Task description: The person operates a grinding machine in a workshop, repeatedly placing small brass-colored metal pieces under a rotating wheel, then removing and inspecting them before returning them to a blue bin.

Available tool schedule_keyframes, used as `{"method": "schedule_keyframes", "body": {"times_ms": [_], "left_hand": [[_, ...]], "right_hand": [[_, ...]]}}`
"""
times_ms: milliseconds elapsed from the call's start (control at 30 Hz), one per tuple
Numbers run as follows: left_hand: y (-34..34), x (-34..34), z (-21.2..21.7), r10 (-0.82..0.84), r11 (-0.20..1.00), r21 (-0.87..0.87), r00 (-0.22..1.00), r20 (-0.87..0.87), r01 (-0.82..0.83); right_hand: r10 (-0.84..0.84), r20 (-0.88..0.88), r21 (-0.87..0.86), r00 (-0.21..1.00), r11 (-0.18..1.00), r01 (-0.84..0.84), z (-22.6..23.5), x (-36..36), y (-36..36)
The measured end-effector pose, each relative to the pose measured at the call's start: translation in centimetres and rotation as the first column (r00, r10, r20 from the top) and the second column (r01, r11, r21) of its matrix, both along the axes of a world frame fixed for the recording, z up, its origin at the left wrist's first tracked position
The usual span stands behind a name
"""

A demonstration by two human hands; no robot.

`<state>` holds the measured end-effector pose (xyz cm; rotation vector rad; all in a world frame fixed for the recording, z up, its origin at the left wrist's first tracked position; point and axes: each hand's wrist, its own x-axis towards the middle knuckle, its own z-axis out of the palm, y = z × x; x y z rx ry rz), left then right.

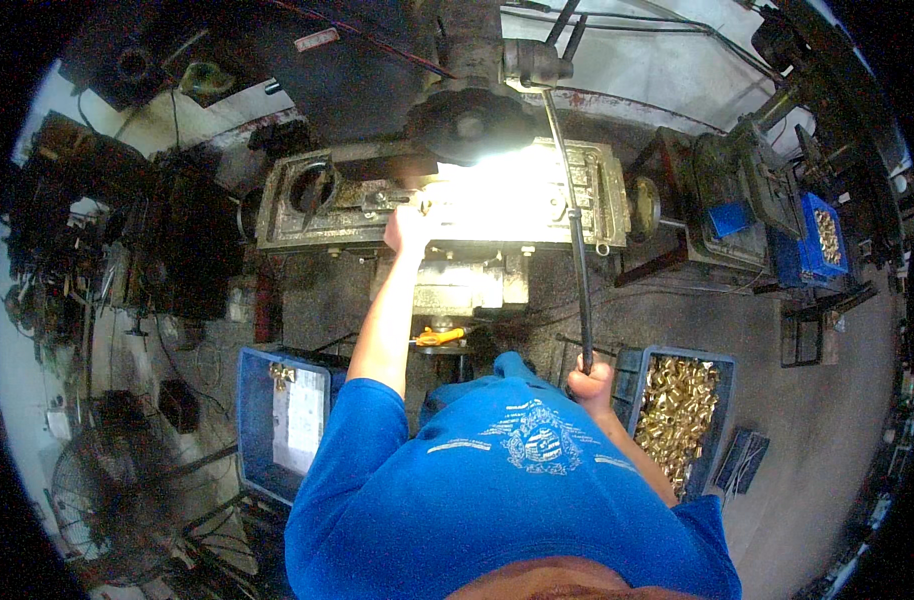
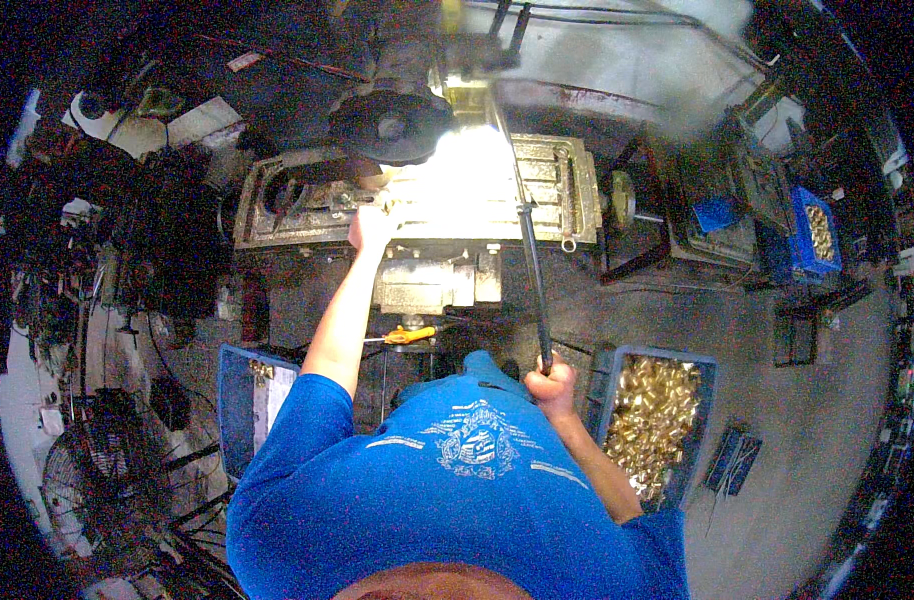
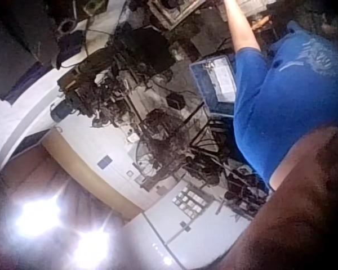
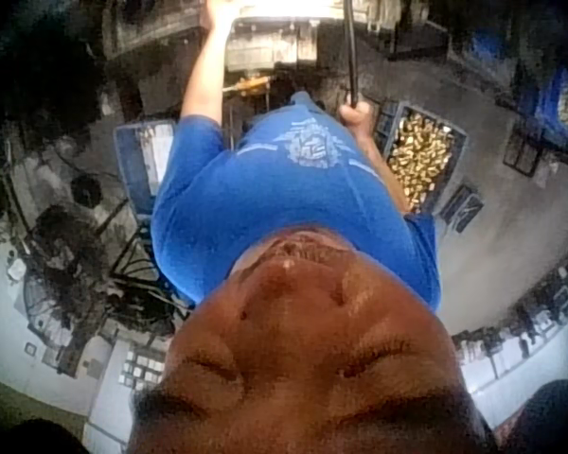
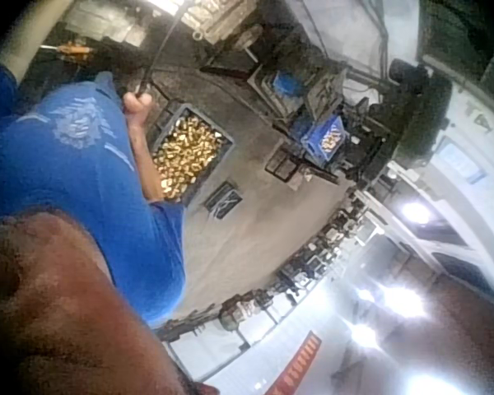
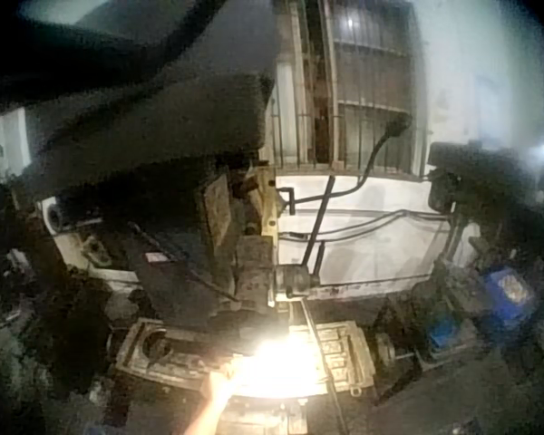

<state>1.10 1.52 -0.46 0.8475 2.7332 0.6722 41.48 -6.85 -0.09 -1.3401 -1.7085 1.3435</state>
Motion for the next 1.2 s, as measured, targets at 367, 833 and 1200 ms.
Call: {"method": "schedule_keyframes", "body": {"times_ms": [367,833,1200], "left_hand": [[0.0,0.4,0.5,0.000,1.000,-0.028,1.000,-0.014,-0.001],[-0.1,0.3,0.3,-0.013,1.000,0.011,1.000,0.006,0.013],[-0.1,0.0,-0.5,0.020,1.000,0.019,0.999,-0.037,-0.020]], "right_hand": [[0.020,0.027,0.066,0.999,0.998,-0.022,0.1,-0.2,0.3],[-0.019,-0.074,-0.019,0.997,1.000,0.017,-0.1,-0.7,0.4],[0.012,0.023,0.090,1.000,0.996,-0.014,-0.5,-0.6,0.7]]}}
